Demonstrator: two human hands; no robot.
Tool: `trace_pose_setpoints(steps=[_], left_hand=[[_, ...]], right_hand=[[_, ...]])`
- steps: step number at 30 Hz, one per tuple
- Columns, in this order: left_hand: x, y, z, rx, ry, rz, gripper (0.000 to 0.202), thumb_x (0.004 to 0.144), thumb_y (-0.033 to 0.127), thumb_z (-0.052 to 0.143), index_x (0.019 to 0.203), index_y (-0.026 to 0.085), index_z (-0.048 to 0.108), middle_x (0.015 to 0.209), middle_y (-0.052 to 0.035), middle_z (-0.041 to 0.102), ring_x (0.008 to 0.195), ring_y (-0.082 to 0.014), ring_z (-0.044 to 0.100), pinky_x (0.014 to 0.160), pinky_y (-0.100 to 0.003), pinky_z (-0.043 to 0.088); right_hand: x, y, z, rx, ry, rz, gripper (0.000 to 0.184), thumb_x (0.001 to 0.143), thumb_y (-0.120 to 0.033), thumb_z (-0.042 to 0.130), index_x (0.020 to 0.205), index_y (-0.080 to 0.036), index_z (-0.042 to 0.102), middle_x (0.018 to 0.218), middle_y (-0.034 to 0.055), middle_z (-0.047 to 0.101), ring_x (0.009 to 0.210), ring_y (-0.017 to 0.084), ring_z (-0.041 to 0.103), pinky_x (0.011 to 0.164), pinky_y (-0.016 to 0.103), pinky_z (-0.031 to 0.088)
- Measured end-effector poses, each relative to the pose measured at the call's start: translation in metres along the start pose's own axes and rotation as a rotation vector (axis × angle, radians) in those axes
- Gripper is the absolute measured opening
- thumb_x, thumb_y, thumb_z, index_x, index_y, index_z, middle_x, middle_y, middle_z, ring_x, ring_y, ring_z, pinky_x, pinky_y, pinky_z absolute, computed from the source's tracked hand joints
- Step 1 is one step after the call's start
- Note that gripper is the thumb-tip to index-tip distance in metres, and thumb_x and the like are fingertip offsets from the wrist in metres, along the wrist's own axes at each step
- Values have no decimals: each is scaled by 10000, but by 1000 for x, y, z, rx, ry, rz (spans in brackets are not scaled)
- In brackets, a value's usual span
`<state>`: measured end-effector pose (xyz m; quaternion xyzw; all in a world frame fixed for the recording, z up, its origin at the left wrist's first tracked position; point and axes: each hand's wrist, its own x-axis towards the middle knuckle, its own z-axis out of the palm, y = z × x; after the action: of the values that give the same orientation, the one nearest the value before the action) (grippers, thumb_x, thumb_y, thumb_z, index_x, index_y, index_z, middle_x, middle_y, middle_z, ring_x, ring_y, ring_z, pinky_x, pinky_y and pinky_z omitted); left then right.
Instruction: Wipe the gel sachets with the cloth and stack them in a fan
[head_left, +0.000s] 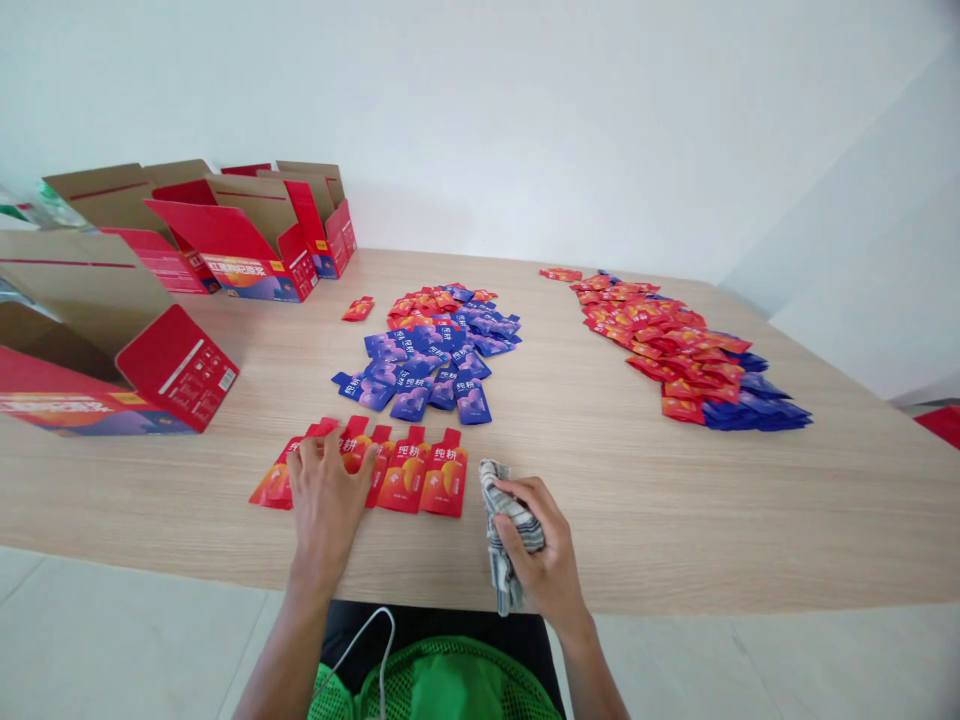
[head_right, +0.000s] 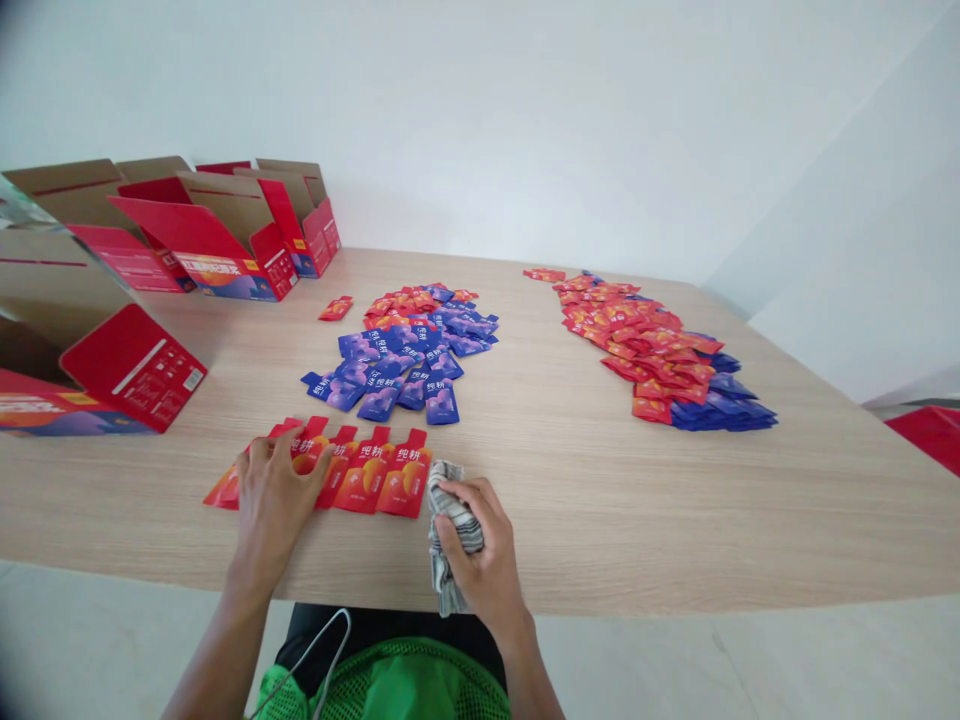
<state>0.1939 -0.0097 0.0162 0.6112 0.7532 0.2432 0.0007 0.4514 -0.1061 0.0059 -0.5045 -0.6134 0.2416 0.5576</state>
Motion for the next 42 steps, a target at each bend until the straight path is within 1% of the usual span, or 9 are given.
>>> trace_pose_setpoints(steps=[4,12,17,22,28,33,36,39,42], left_hand=[[8,5,9,148,-69,-4,632,1007,470,568,1458,36,655,1270,-267,649,1189,-446,580,1083,-554,493],[9,3,23,194,-94,-8,593,1004,437,560,1400,8,664,1335,-325,630,1241,-486,571,1080,-574,479],[2,-2,14,167,-66,-10,683,1007,473,562,1532,37,558,1409,-306,616,1308,-489,559,1102,-597,468],[-10,-18,2,195,-179,-6,599,1029,509,531,1473,138,685,1472,-250,628,1345,-502,528,1131,-655,426],[1,-33,5,146,-147,57,597,1057,538,446,1451,175,710,1463,-235,659,1305,-479,557,1086,-650,443],[58,-34,19,65,-289,253,468,1048,433,476,1383,240,740,1405,-155,739,1266,-405,635,1079,-577,481],[120,-29,32,63,-338,342,357,1051,335,530,1312,271,764,1346,-99,774,1271,-336,674,1113,-502,505],[192,-25,45,99,-354,379,272,1057,315,647,1285,203,747,1351,-123,752,1278,-310,685,1128,-527,530],[253,-23,60,137,-340,398,409,1032,392,740,1384,197,674,1452,-122,679,1264,-312,693,1056,-562,595]], right_hand=[[1,3,-9,-46,77,23,204,1037,-322,686,1208,-254,775,1071,61,729,963,230,741,837,348,631],[-5,16,-17,-84,74,29,220,1055,-321,673,1247,-255,758,1119,80,724,1023,248,736,885,374,634],[-4,17,-15,-78,107,30,218,1048,-327,676,1234,-257,766,1089,71,729,991,245,736,867,376,635],[-3,18,-15,-86,125,37,208,1047,-329,677,1216,-252,772,1085,71,727,982,243,738,851,367,636],[-4,22,-10,-90,137,35,208,1047,-330,671,1211,-253,772,1086,69,735,994,239,741,861,371,633],[-11,29,-4,-119,145,27,207,1043,-340,662,1178,-238,781,1044,71,748,946,237,760,830,372,647],[-18,34,-3,-134,144,27,194,1034,-326,675,1169,-239,785,1033,65,751,924,233,767,816,370,653],[-23,37,-2,-146,146,29,191,1026,-311,683,1171,-245,790,1039,67,755,933,239,772,830,378,659],[-23,39,-1,-138,136,29,191,1029,-307,682,1175,-249,790,1033,68,762,932,238,781,808,353,661]])
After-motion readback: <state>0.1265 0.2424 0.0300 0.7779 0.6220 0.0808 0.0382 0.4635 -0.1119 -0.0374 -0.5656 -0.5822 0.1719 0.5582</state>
